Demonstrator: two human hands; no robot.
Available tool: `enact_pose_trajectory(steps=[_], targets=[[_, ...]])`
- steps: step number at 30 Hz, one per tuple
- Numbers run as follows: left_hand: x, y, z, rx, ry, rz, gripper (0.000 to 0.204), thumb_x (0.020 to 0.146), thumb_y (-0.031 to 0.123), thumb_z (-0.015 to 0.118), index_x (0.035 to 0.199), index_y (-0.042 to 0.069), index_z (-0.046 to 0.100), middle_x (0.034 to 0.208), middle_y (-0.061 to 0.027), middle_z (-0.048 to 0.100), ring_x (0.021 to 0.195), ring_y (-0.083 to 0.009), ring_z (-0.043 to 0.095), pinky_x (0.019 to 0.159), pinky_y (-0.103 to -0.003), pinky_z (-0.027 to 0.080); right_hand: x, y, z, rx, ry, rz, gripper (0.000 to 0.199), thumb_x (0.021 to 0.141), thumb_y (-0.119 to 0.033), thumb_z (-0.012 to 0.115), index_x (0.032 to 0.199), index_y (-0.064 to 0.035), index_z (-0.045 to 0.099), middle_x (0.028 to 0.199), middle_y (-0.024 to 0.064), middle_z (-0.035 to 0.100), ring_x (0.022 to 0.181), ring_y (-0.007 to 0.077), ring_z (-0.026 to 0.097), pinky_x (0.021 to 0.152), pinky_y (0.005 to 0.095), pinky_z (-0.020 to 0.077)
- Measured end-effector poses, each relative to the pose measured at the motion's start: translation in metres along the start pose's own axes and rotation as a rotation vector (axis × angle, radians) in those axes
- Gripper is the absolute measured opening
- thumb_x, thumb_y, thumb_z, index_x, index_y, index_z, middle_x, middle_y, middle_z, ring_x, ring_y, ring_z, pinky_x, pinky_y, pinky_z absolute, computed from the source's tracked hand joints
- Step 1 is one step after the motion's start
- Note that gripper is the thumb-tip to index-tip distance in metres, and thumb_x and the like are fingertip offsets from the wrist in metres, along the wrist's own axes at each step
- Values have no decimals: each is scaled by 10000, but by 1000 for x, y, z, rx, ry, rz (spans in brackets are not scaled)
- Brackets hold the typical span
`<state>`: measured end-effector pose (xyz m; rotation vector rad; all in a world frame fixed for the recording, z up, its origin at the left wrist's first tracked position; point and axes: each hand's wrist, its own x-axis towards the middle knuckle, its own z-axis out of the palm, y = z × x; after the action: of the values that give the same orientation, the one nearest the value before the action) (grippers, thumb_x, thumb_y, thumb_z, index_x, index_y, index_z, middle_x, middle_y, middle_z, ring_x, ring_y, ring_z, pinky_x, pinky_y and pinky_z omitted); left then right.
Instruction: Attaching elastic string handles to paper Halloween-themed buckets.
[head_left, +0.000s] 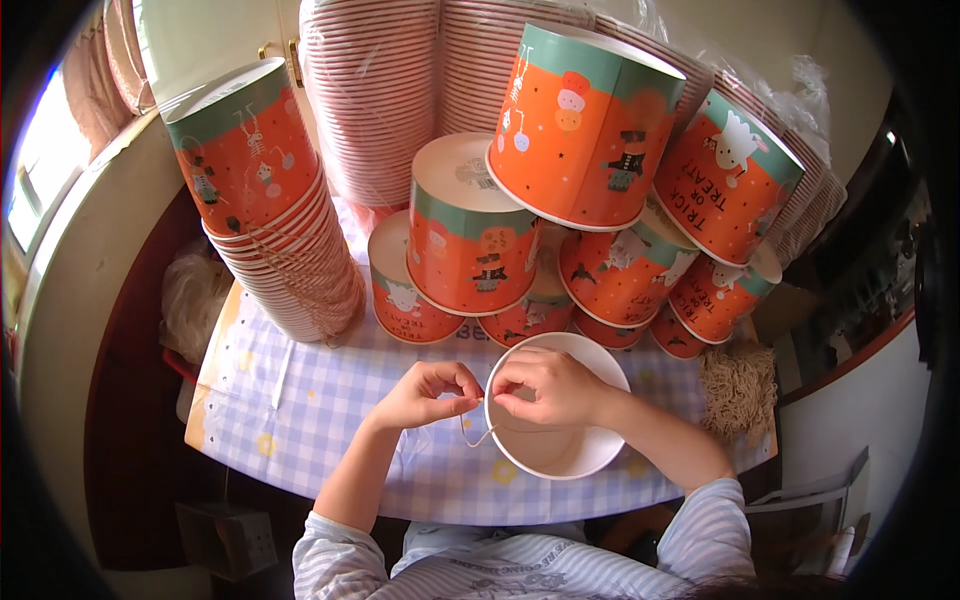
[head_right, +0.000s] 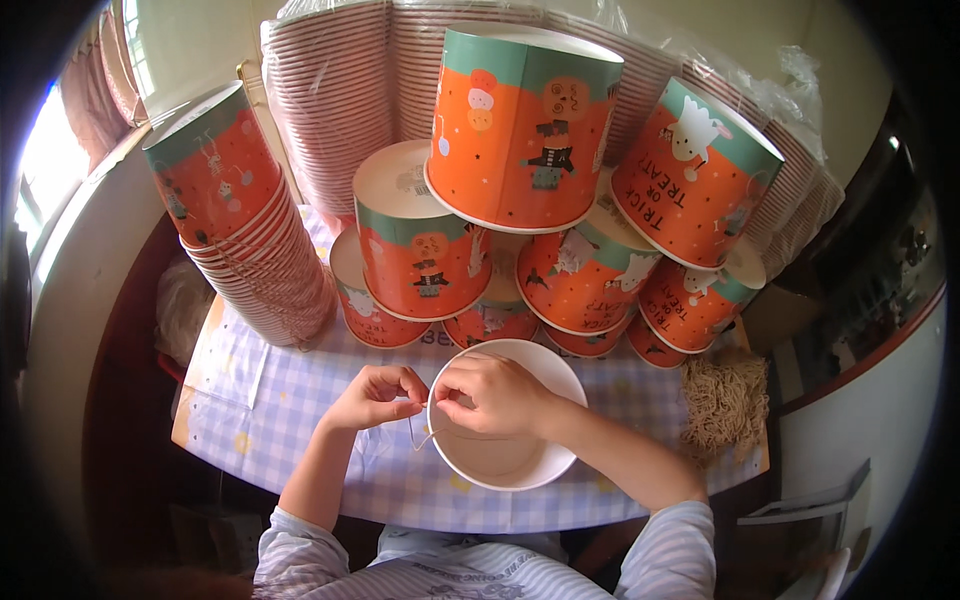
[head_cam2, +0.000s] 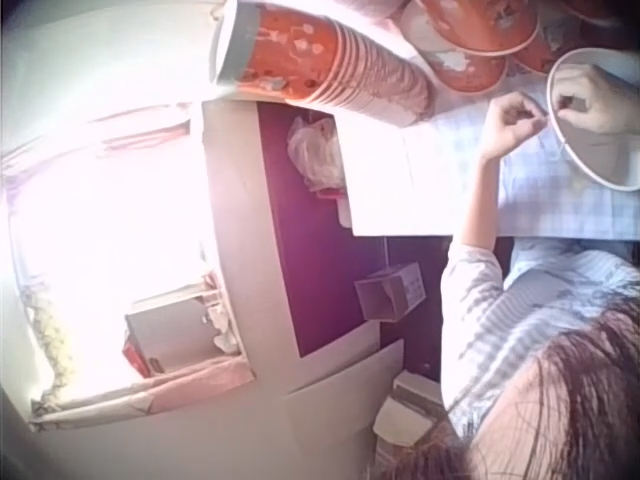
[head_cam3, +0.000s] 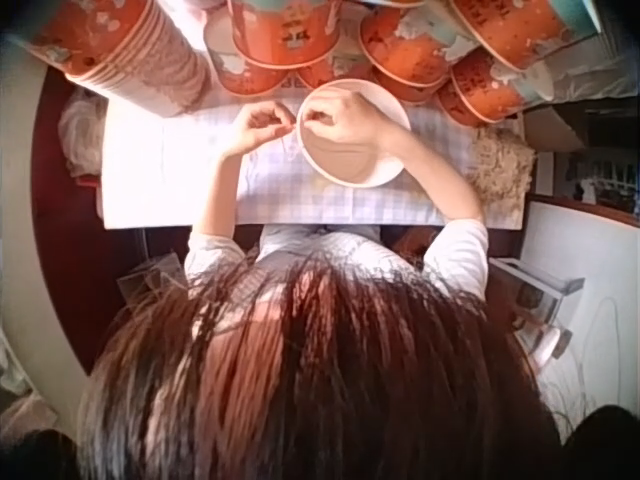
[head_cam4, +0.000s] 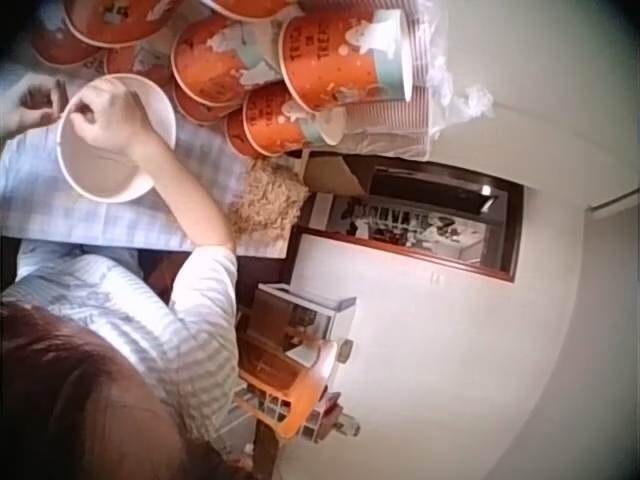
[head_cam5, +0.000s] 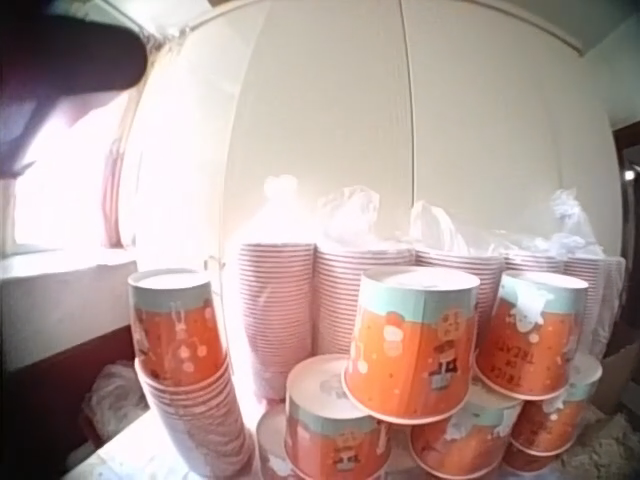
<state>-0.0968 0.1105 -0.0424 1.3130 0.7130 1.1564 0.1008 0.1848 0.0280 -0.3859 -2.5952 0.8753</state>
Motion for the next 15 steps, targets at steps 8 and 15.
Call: enact_pose_trajectory(steps=[8, 15], targets=[[4, -6, 1, -109, -37, -35, 73, 756, -51, 592, 813, -6, 584, 867, -49, 577, 808, -106, 527, 737, -251, 434, -1, 9, 1, -15, -8, -94, 125, 677, -99, 638, 771, -59, 565, 777, 58, 569, 782, 219, 558, 725, 331, 442], [5, -9, 3, -105, -30, -35, 71, 758, -44, 593, 815, -3, 583, 877, -44, 570, 817, -109, 526, 740, -251, 430, -1, 12, 3, -10, -8, -108, 133, 661, -102, 641, 754, -54, 560, 765, 64, 563, 764, 232, 556, 725, 342, 440]])
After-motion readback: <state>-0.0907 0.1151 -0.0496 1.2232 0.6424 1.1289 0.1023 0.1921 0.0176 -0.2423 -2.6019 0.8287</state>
